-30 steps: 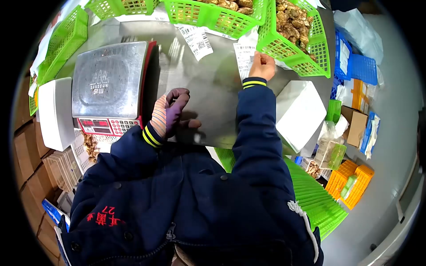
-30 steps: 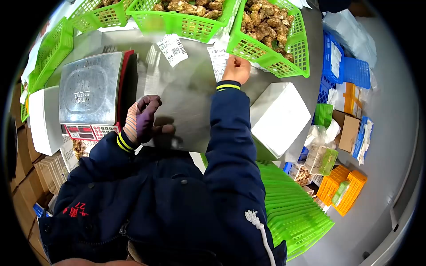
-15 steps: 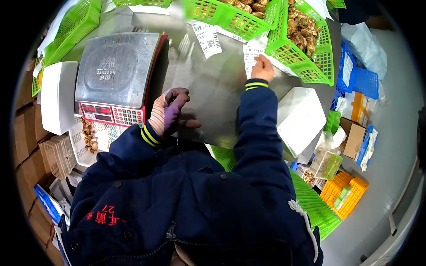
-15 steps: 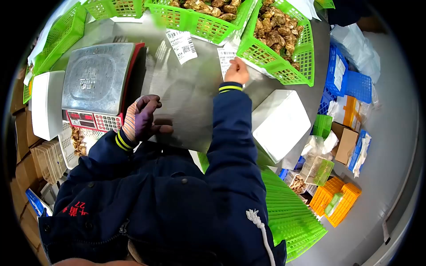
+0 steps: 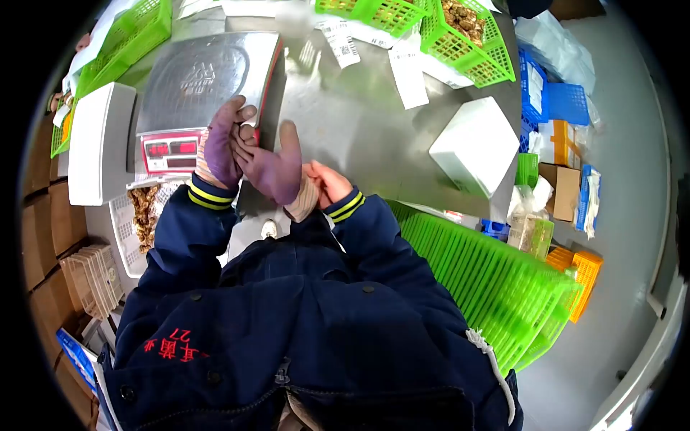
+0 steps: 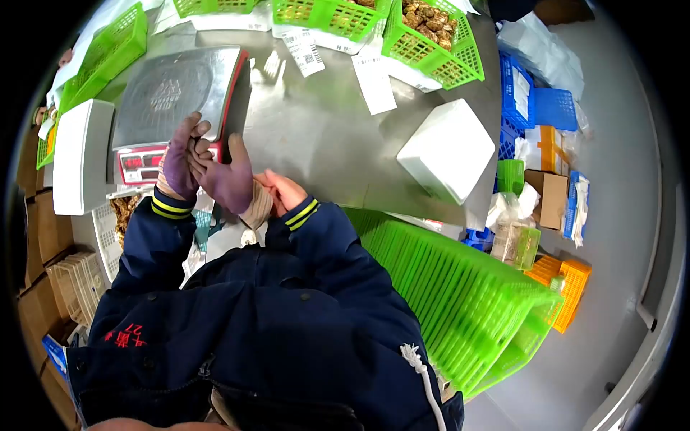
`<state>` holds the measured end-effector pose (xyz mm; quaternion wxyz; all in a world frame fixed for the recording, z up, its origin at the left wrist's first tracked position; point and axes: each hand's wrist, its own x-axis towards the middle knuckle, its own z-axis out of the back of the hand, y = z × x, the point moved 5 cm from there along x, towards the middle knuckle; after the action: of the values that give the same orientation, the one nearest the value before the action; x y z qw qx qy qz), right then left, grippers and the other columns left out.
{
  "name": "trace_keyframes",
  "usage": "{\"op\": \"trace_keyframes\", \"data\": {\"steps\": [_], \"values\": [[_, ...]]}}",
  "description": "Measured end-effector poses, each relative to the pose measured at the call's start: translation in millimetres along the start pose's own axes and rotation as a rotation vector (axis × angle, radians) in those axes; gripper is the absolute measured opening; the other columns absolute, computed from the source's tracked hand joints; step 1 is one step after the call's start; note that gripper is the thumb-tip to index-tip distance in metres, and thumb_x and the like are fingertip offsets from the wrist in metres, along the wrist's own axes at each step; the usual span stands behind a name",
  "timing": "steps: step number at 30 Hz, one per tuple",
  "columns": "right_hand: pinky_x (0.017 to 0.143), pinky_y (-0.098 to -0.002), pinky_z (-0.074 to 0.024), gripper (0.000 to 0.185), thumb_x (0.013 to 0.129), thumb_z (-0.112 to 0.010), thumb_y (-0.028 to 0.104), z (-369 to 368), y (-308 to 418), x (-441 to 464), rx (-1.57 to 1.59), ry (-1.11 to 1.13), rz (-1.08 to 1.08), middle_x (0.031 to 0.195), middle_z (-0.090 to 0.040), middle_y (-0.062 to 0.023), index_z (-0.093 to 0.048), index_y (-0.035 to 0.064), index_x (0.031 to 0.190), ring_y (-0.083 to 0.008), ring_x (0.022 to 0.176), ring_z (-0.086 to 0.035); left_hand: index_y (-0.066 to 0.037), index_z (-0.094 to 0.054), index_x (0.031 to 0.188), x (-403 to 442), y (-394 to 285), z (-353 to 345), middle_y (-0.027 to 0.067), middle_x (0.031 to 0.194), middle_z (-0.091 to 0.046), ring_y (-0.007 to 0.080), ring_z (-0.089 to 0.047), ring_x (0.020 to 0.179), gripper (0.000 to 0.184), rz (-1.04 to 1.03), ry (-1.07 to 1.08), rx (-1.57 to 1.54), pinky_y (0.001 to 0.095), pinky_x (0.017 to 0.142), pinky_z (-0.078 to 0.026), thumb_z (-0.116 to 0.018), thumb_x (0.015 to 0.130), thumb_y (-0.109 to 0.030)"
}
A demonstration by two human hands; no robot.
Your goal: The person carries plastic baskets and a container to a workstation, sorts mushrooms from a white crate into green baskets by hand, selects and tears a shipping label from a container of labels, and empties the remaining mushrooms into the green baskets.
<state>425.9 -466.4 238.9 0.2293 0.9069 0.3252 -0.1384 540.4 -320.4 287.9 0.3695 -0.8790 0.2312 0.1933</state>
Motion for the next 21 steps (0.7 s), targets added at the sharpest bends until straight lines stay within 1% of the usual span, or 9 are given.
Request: {"op": "trace_keyframes", "data": {"steps": [3, 4, 7, 10, 16, 18, 19, 20, 21], "values": [[0.084, -0.0357, -0.0434, 0.055, 0.085, -0.037, 0.034, -27, -31, -32, 0.17, -0.04, 0.031, 0.121, -0.048, -0.0145, -0.033, 0.0001, 0.129, -0.0261, 0.106, -0.052, -0.007, -0.051, 0.105, -32, -14, 44, 0.0021, 0.087, -0.06, 0.008, -0.052, 0.061, 0.027, -0.06, -0.074, -0.05, 0.0207, 0.053, -0.044, -0.055, 0.085, -0.024], [0.077, -0.0321, -0.0447, 0.053, 0.083, -0.042, 0.023, -29, -41, -34, 0.304, 0.222, 0.02, 0.122, -0.048, -0.0145, -0.031, 0.0004, 0.13, -0.0245, 0.105, -0.052, -0.007, -0.051, 0.105, -42, -19, 56, 0.0021, 0.087, -0.06, 0.008, -0.052, 0.061, 0.027, -0.076, -0.067, -0.056, 0.0207, 0.053, -0.044, -0.055, 0.085, -0.024], [0.062, -0.0233, -0.0464, 0.045, 0.079, -0.05, -0.006, -46, -74, -44, 0.043, -0.078, 0.213, 0.102, -0.057, -0.0061, -0.044, 0.0042, 0.122, -0.0154, 0.078, -0.059, -0.007, -0.051, 0.105, -61, -19, 93, 0.0021, 0.084, -0.06, 0.0084, -0.052, 0.061, 0.025, -0.091, -0.047, -0.029, 0.0211, 0.053, -0.045, -0.054, 0.086, -0.024], [0.062, -0.022, -0.0448, 0.034, 0.081, -0.056, 0.002, -48, -103, -47, -0.311, -0.242, 0.359, 0.092, -0.06, -0.0039, -0.051, 0.0034, 0.115, -0.0101, 0.075, -0.057, -0.007, -0.052, 0.103, -82, -7, 103, 0.0016, 0.083, -0.059, 0.0082, -0.05, 0.059, 0.025, -0.053, -0.025, -0.057, 0.0224, 0.052, -0.044, -0.054, 0.086, -0.025], [0.07, -0.0264, -0.0486, 0.012, 0.085, -0.05, 0.005, -44, -122, -83, -0.295, -0.418, 0.507, 0.09, -0.058, -0.0034, -0.054, 0.0031, 0.096, -0.0123, 0.079, -0.057, -0.004, -0.053, 0.094, -114, 18, 91, 0.0067, 0.079, -0.057, 0.0125, -0.053, 0.062, 0.026, 0.008, 0.039, 0.161, 0.0232, 0.055, -0.046, -0.061, 0.08, -0.025], [0.062, -0.023, -0.0457, 0.009, 0.086, -0.047, 0.005, -44, -114, -98, -0.389, -0.536, 0.67, 0.083, -0.06, -0.0036, -0.052, 0.0017, 0.092, -0.0098, 0.072, -0.057, -0.001, -0.05, 0.108, -118, 9, 90, 0.0118, 0.093, -0.056, 0.0169, -0.055, 0.073, 0.038, -0.545, -0.042, 0.795, 0.025, 0.061, -0.047, -0.064, 0.078, -0.021], [0.064, -0.0235, -0.0466, 0.007, 0.084, -0.049, 0.003, -42, -108, -107, -0.606, -0.589, 0.758, 0.08, -0.057, -0.0017, -0.052, 0.002, 0.091, -0.0074, 0.071, -0.054, -0.001, -0.045, 0.118, -129, 9, 90, 0.0138, 0.104, -0.052, 0.0183, -0.055, 0.08, 0.048, -0.503, -0.065, 0.872, 0.0274, 0.071, -0.046, -0.065, 0.076, -0.016], [0.064, -0.0235, -0.0466, 0.007, 0.084, -0.049, 0.003, -51, -105, -113, -0.619, -0.576, 0.775, 0.08, -0.057, -0.0017, -0.052, 0.002, 0.091, -0.0074, 0.071, -0.054, -0.001, -0.048, 0.114, -135, 8, 88, 0.0107, 0.096, -0.055, 0.0157, -0.054, 0.079, 0.044, -0.839, -0.074, 1.125, 0.0281, 0.071, -0.045, -0.065, 0.075, -0.012], [0.06, -0.0216, -0.0447, 0.005, 0.084, -0.051, 0.002, -68, -104, -121, -0.681, -0.61, 0.769, 0.076, -0.057, -0.0013, -0.051, 0.0015, 0.089, -0.0061, 0.066, -0.052, -0.001, -0.05, 0.11, -144, 13, 79, 0.0095, 0.092, -0.057, 0.0145, -0.054, 0.077, 0.04, -0.669, 0.063, 1.045, 0.0283, 0.069, -0.045, -0.065, 0.075, -0.014]]}}
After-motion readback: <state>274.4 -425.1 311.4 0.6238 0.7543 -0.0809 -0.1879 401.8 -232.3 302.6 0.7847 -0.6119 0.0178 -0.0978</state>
